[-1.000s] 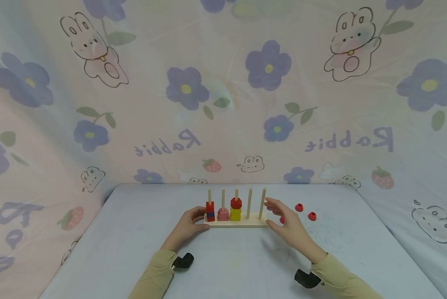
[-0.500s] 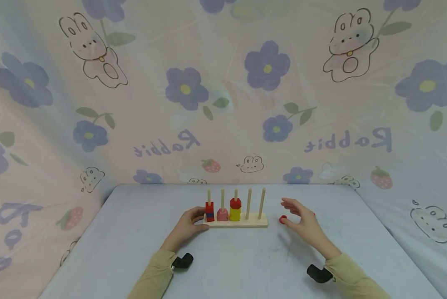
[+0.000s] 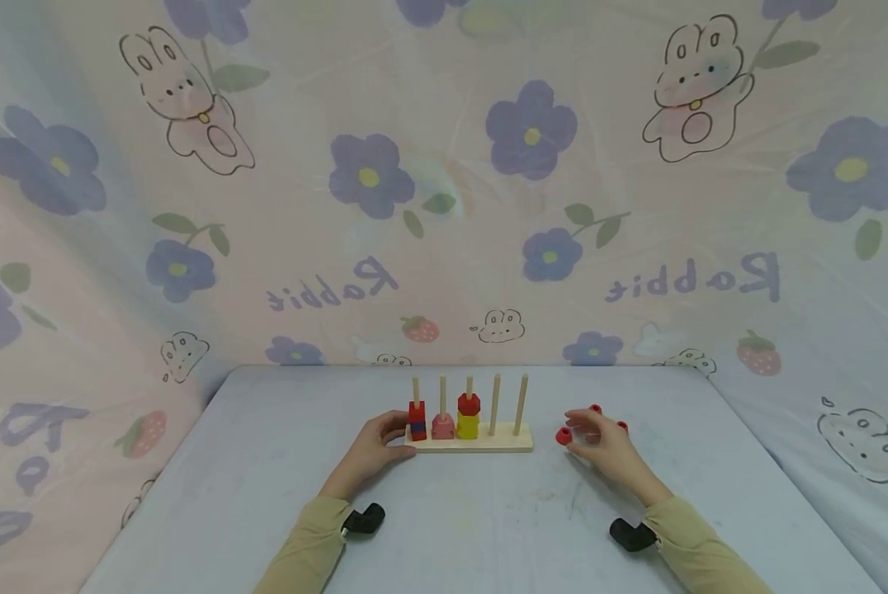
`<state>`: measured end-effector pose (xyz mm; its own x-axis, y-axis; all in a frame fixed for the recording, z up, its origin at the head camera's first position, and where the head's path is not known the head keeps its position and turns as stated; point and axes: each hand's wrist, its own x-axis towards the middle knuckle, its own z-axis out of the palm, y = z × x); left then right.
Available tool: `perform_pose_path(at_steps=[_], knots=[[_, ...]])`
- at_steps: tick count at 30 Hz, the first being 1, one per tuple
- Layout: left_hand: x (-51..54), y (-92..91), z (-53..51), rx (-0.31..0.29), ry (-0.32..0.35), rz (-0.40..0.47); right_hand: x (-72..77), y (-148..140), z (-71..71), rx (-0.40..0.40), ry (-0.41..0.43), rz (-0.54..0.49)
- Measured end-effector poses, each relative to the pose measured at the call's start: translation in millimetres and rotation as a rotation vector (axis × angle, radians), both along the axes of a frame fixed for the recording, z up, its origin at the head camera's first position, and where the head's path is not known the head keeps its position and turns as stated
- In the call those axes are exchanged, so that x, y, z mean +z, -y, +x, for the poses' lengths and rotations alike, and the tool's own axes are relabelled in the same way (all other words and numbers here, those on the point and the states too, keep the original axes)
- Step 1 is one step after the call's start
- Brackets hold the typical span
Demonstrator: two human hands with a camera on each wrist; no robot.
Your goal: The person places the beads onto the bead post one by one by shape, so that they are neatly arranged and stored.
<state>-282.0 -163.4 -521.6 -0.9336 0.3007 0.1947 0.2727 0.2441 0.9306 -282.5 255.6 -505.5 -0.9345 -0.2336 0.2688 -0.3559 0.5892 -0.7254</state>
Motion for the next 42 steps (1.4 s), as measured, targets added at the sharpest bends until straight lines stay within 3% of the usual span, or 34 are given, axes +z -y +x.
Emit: perform_pose_path(at_steps=[9, 17, 31, 36, 42], knots=[[-0.3, -1.0, -0.1, 0.005, 0.027, -0.010, -2.6, 0, -6.0, 0.001, 0.030, 0.054], [5.7, -1.0, 0.1, 0.010, 0.028, -0.009, -0.4, 3, -9.7, -0.005, 0.033, 0.084], [0.2, 0.0, -0.7, -0.011, 0.016, 0.016, 2.7, 2, -11.4, 0.013, 0.022, 0.062], [-0.7, -0.8, -0.6, 0.008, -0.009, -0.013, 10.6, 1, -11.7, 0.028, 0.005, -0.008], [2.4, -0.4, 0.5, 0.004, 0.015, 0.015, 38.9, 2, -11.2, 0.046, -0.046, -0.075]])
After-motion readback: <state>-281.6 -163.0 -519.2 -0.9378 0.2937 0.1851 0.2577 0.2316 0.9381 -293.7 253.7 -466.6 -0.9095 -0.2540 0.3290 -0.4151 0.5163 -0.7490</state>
